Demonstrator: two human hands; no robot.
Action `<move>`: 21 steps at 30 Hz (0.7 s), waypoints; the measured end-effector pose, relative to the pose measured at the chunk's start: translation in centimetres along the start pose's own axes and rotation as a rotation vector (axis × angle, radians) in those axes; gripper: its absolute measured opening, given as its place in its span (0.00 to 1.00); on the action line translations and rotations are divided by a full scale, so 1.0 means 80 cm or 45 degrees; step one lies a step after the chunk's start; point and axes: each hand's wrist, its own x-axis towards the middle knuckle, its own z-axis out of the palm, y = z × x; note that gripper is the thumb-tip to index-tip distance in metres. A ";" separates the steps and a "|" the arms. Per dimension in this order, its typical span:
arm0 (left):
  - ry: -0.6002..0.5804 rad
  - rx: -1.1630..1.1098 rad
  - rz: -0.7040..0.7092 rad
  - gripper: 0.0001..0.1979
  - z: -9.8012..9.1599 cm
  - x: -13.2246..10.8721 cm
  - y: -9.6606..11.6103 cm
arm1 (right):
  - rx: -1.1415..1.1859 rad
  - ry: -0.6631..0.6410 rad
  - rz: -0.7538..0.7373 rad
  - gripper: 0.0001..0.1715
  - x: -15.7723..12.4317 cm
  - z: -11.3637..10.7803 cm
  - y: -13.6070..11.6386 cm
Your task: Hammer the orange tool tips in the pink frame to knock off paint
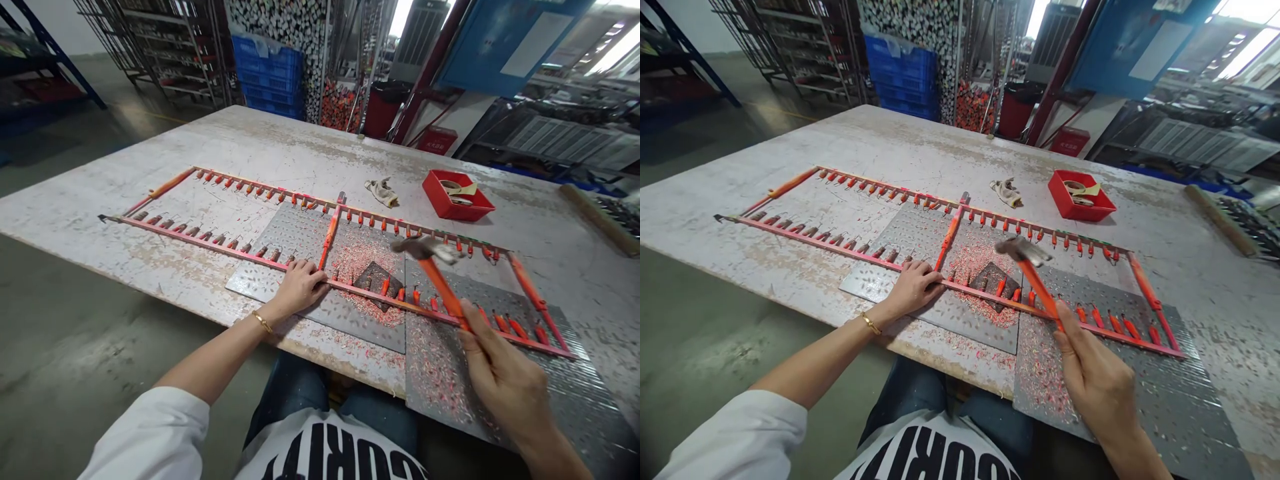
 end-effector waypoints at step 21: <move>0.047 -0.099 -0.107 0.17 -0.022 0.017 0.033 | -0.109 -0.184 -0.071 0.38 -0.001 0.036 -0.008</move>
